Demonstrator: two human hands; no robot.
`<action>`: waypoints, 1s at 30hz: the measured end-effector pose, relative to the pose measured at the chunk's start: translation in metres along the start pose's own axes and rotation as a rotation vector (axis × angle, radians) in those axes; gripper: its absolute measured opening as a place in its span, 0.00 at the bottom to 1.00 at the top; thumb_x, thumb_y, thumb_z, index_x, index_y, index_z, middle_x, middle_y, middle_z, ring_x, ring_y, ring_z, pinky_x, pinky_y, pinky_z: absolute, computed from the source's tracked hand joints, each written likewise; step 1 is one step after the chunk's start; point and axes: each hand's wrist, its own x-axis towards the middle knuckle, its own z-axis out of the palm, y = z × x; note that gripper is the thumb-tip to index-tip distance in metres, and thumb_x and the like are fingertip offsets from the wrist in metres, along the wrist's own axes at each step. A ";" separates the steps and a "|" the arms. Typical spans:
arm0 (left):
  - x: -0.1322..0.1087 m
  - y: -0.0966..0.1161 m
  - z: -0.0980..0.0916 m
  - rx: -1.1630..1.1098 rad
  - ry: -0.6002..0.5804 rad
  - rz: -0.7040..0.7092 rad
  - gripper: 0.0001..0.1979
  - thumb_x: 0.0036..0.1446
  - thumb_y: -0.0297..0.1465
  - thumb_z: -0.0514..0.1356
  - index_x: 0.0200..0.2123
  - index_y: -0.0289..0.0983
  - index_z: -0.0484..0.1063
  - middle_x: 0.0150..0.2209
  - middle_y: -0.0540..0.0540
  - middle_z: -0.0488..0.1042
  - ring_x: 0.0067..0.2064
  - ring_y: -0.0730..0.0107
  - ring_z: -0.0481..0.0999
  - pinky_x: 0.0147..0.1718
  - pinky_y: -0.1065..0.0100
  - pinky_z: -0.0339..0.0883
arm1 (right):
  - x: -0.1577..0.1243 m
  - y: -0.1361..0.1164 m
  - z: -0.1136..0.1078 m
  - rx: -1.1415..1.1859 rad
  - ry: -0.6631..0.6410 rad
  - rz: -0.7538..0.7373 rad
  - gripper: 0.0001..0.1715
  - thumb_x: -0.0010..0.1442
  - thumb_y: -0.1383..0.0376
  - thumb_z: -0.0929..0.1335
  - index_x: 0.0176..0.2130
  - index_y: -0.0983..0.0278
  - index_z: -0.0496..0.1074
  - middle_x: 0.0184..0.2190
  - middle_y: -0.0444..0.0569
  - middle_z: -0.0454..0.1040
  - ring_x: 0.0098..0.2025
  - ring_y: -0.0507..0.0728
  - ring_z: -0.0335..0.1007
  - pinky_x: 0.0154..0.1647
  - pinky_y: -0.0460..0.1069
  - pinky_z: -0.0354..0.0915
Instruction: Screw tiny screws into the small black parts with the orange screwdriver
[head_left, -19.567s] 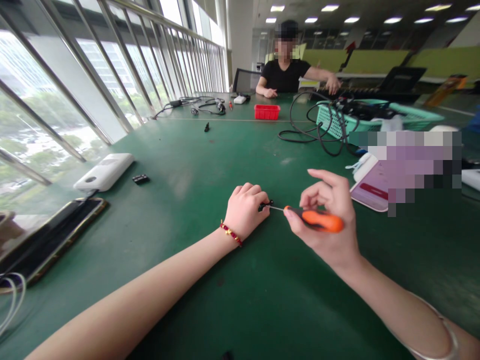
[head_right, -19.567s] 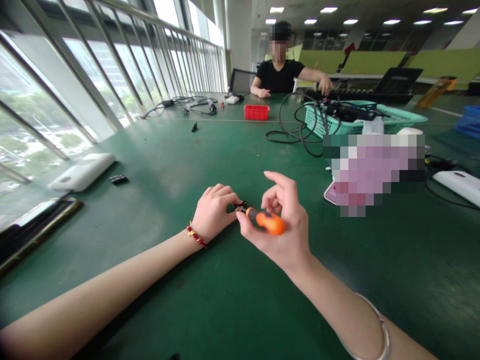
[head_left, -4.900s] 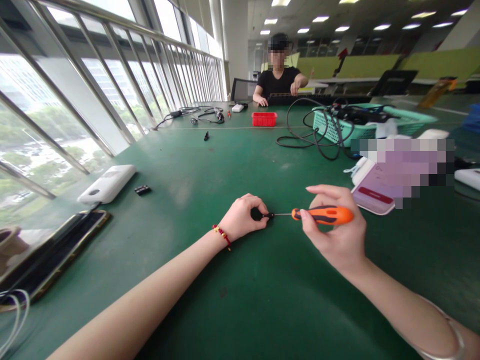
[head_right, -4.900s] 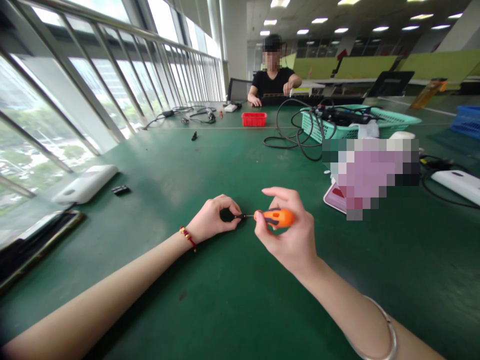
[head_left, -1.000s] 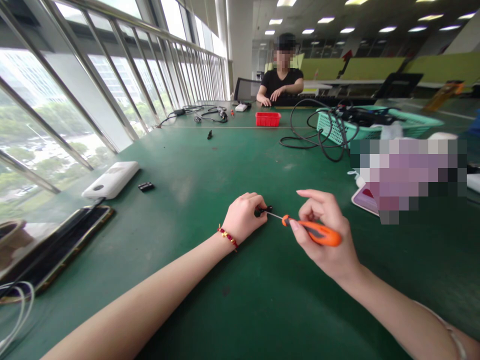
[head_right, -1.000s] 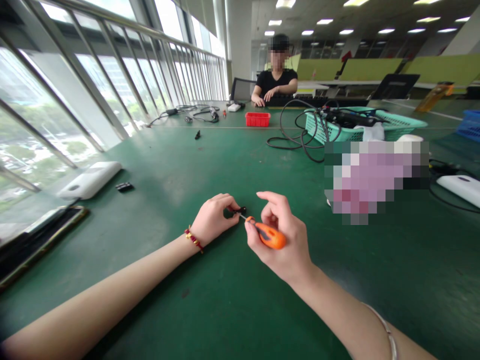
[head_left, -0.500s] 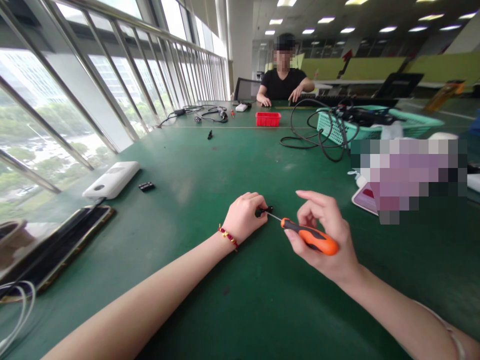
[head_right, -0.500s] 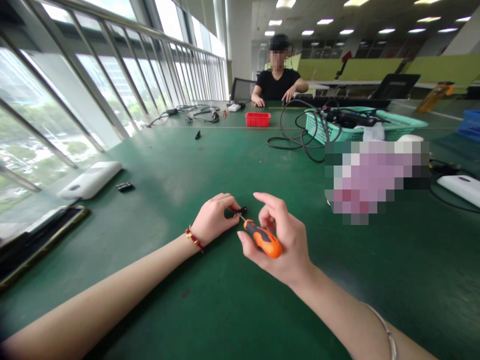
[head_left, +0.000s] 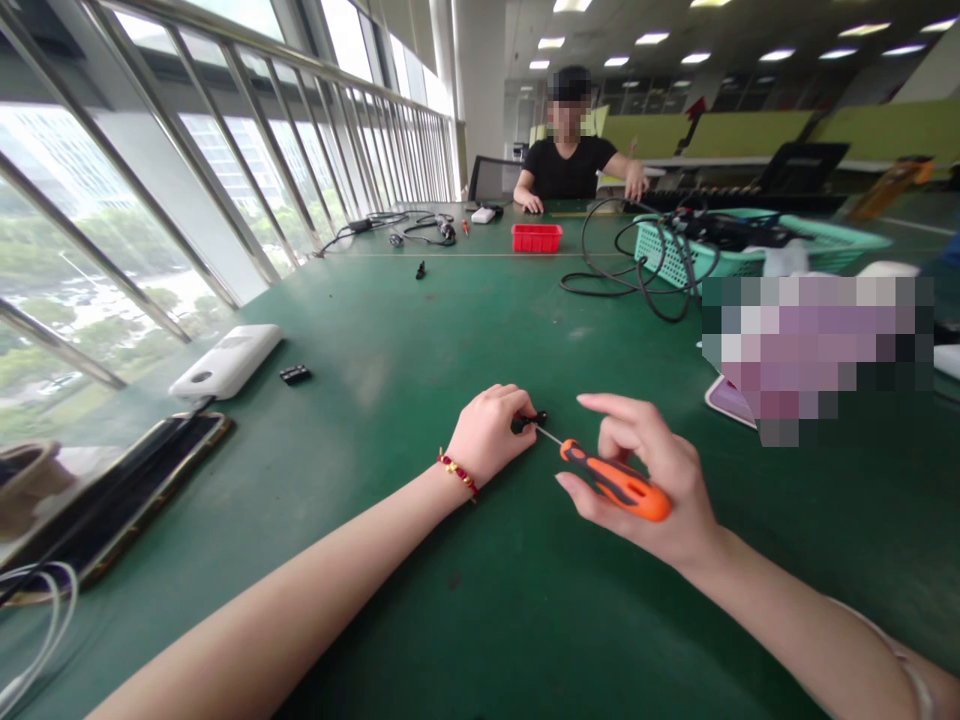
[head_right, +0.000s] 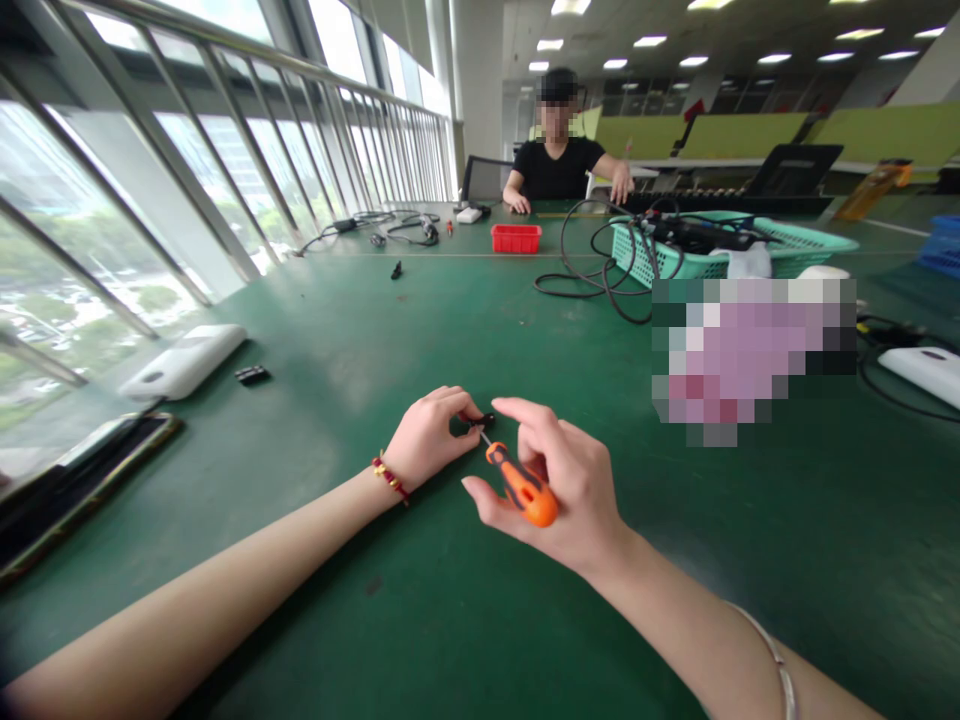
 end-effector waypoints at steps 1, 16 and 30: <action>0.000 0.000 0.000 -0.001 0.000 -0.001 0.03 0.46 0.25 0.58 0.27 0.37 0.69 0.30 0.49 0.72 0.35 0.68 0.70 0.35 0.69 0.65 | 0.000 -0.001 -0.001 -0.007 -0.032 -0.006 0.22 0.50 0.63 0.69 0.46 0.63 0.64 0.17 0.36 0.57 0.19 0.48 0.56 0.23 0.44 0.60; 0.001 0.000 0.000 -0.014 -0.001 -0.012 0.03 0.46 0.25 0.58 0.26 0.37 0.69 0.29 0.49 0.72 0.34 0.69 0.70 0.34 0.69 0.65 | -0.003 -0.002 0.001 0.057 0.001 0.104 0.25 0.51 0.61 0.69 0.48 0.63 0.62 0.18 0.37 0.59 0.19 0.49 0.58 0.23 0.45 0.60; 0.001 0.000 0.000 -0.028 0.009 -0.018 0.02 0.45 0.25 0.58 0.26 0.36 0.69 0.29 0.49 0.72 0.33 0.69 0.70 0.34 0.69 0.65 | -0.002 -0.002 0.000 -0.012 0.054 0.076 0.30 0.49 0.63 0.70 0.51 0.63 0.60 0.22 0.39 0.60 0.21 0.49 0.58 0.22 0.46 0.60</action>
